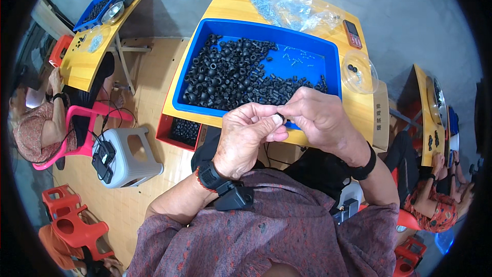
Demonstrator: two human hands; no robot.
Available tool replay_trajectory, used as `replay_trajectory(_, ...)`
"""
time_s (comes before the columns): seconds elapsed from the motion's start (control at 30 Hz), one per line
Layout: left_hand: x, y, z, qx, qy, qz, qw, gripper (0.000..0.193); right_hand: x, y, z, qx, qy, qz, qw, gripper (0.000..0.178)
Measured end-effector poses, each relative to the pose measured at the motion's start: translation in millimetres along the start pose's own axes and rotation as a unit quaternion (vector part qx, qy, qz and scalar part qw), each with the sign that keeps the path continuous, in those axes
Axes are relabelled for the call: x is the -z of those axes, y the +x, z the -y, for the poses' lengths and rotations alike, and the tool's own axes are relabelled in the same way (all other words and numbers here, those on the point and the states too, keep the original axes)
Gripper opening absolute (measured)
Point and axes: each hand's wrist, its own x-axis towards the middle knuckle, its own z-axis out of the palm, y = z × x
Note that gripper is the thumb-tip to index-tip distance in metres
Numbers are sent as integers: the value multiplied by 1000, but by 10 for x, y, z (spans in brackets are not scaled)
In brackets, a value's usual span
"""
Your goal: Assembling small components by inserting a tiny white piece into a black rubber housing.
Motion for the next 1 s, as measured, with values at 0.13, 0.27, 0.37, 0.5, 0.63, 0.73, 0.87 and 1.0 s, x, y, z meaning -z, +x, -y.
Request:
replay_trajectory(0.13,39,33,-5,23,-35,30,999,11,7,-1,0,-15,20,-2,1000,33)
replay_trajectory(0.27,77,47,-34,43,-78,59,994,10,12,23,10,-34,40,-19,998,29)
replay_trajectory(0.37,82,54,-33,36,-81,78,993,10,29,33,32,-59,67,-11,996,25)
replay_trajectory(0.5,88,66,-22,34,-81,78,993,9,55,23,77,-74,92,5,993,25)
replay_trajectory(0.63,86,63,-4,30,-90,79,992,9,40,10,115,-80,95,25,992,33)
replay_trajectory(0.73,86,57,7,28,-98,77,992,10,24,7,153,-67,58,29,996,39)
replay_trajectory(0.87,88,47,18,19,-111,78,991,10,-15,27,216,-54,23,29,998,39)
replay_trajectory(1.0,77,37,22,9,-120,72,990,8,-27,37,278,-70,30,17,997,38)
